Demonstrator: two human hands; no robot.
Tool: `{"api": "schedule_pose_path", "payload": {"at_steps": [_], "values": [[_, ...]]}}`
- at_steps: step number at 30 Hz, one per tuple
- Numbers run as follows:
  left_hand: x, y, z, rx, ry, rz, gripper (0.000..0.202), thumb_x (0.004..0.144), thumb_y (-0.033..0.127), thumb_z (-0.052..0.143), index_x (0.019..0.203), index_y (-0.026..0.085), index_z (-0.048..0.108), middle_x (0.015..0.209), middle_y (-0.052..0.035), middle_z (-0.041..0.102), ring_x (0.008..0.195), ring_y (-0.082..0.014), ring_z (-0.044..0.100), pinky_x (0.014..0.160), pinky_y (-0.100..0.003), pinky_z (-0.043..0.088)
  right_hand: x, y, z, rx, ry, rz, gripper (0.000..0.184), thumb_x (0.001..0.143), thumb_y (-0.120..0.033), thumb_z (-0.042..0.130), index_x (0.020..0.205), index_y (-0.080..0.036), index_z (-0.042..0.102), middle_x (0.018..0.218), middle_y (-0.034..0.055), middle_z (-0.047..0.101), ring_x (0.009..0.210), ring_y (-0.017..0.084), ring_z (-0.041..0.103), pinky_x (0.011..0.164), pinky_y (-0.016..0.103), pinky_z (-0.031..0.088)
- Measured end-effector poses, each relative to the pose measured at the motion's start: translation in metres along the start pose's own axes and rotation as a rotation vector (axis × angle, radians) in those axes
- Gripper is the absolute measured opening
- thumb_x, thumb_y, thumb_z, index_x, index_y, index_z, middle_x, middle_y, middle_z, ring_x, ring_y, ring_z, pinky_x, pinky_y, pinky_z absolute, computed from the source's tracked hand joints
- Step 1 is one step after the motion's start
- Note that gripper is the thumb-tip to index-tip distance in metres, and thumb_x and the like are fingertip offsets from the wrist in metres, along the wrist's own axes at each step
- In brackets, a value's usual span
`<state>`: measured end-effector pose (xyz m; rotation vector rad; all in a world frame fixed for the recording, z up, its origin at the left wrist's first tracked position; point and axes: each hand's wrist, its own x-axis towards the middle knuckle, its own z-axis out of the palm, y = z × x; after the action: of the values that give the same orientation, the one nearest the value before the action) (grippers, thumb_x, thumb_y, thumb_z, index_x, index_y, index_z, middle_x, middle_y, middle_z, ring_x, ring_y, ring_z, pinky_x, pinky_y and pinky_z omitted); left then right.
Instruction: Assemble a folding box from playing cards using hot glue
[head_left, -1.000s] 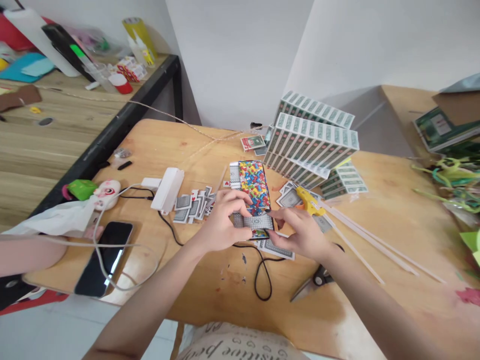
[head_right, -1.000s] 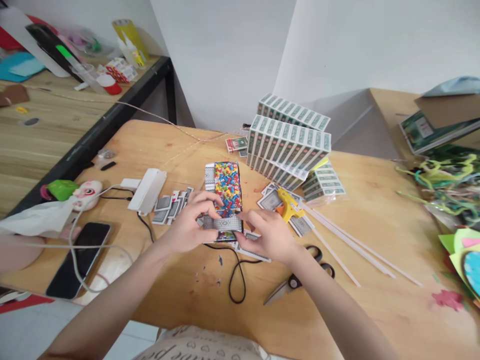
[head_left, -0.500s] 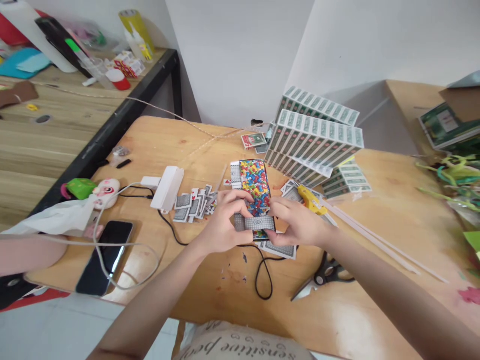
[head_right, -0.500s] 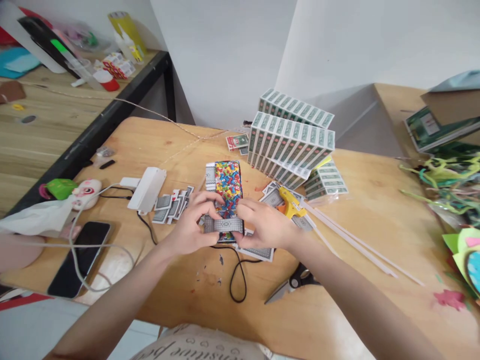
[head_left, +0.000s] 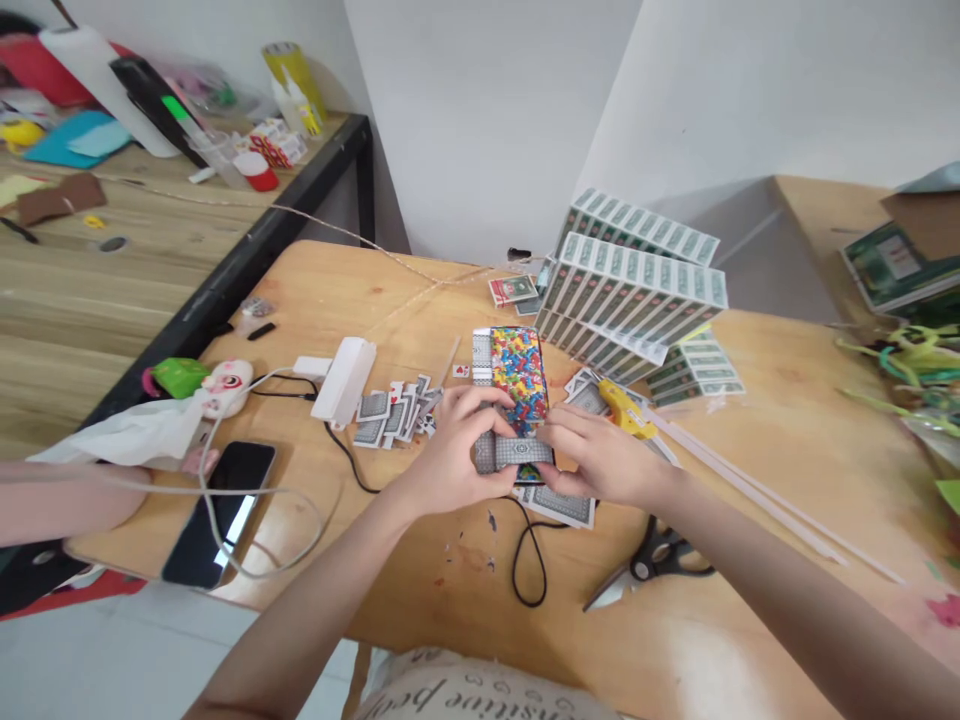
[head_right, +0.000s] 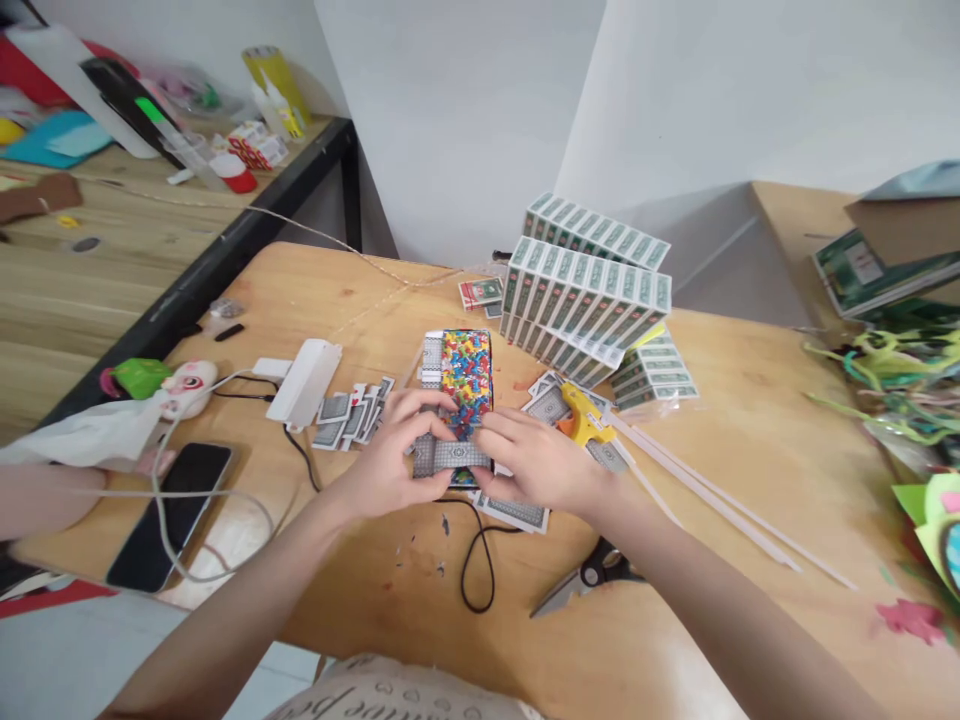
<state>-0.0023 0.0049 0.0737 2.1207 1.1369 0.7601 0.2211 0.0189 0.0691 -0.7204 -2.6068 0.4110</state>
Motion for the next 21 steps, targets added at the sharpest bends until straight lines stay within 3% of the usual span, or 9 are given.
{"api": "schedule_pose_path", "payload": {"at_steps": [6, 9, 11, 14, 16, 21], "values": [[-0.003, 0.013, 0.012, 0.12, 0.208, -0.045, 0.015, 0.069, 0.024, 0.068, 0.076, 0.022, 0.055, 0.104, -0.0031, 0.063, 0.107, -0.0252, 0.048, 0.095, -0.044, 0.037, -0.012, -0.008, -0.004, 0.12, 0.107, 0.242, 0.031, 0.09, -0.031, 0.055, 0.119, -0.024, 0.049, 0.104, 0.0096, 0.06, 0.095, 0.022, 0.061, 0.08, 0.038, 0.053], [-0.006, 0.022, 0.017, 0.243, 0.282, -0.076, 0.016, 0.07, 0.029, 0.07, 0.076, 0.023, 0.056, 0.101, -0.0035, 0.065, 0.101, -0.0267, 0.05, 0.09, -0.048, 0.034, -0.021, -0.01, -0.004, 0.136, 0.181, 0.343, 0.03, 0.089, -0.03, 0.056, 0.119, -0.025, 0.053, 0.11, 0.0108, 0.061, 0.098, 0.023, 0.063, 0.082, 0.039, 0.053], [-0.005, 0.027, 0.018, 0.331, 0.302, -0.088, 0.018, 0.071, 0.033, 0.07, 0.08, 0.023, 0.059, 0.097, -0.0044, 0.067, 0.098, -0.0281, 0.05, 0.088, -0.05, 0.032, -0.033, -0.009, -0.002, 0.133, 0.285, 0.484, 0.025, 0.089, -0.031, 0.055, 0.114, -0.025, 0.058, 0.106, 0.0102, 0.064, 0.088, 0.021, 0.065, 0.077, 0.038, 0.054], [0.0, 0.032, 0.017, 0.437, 0.243, -0.049, 0.018, 0.077, 0.038, 0.065, 0.083, 0.023, 0.058, 0.087, -0.0047, 0.066, 0.092, -0.0274, 0.053, 0.084, -0.049, 0.031, -0.057, -0.005, 0.005, 0.087, 0.515, 0.883, 0.024, 0.088, -0.039, 0.053, 0.101, -0.021, 0.064, 0.09, 0.0084, 0.069, 0.073, 0.02, 0.064, 0.068, 0.037, 0.054], [0.006, 0.033, 0.015, 0.488, 0.139, 0.011, 0.016, 0.082, 0.036, 0.059, 0.081, 0.021, 0.056, 0.082, -0.0052, 0.064, 0.088, -0.0258, 0.054, 0.081, -0.046, 0.035, -0.074, -0.001, 0.011, 0.101, 0.565, 1.175, 0.03, 0.085, -0.045, 0.053, 0.094, -0.019, 0.065, 0.082, 0.008, 0.07, 0.07, 0.021, 0.065, 0.065, 0.035, 0.052], [0.021, 0.03, 0.007, 0.531, -0.089, 0.099, 0.012, 0.083, 0.03, 0.056, 0.079, 0.019, 0.053, 0.085, -0.0082, 0.06, 0.085, -0.0254, 0.054, 0.075, -0.039, 0.044, -0.096, 0.002, 0.028, 0.061, 0.525, 1.312, 0.031, 0.08, -0.048, 0.058, 0.072, -0.019, 0.065, 0.061, 0.0078, 0.067, 0.054, 0.023, 0.061, 0.05, 0.033, 0.043]]}}
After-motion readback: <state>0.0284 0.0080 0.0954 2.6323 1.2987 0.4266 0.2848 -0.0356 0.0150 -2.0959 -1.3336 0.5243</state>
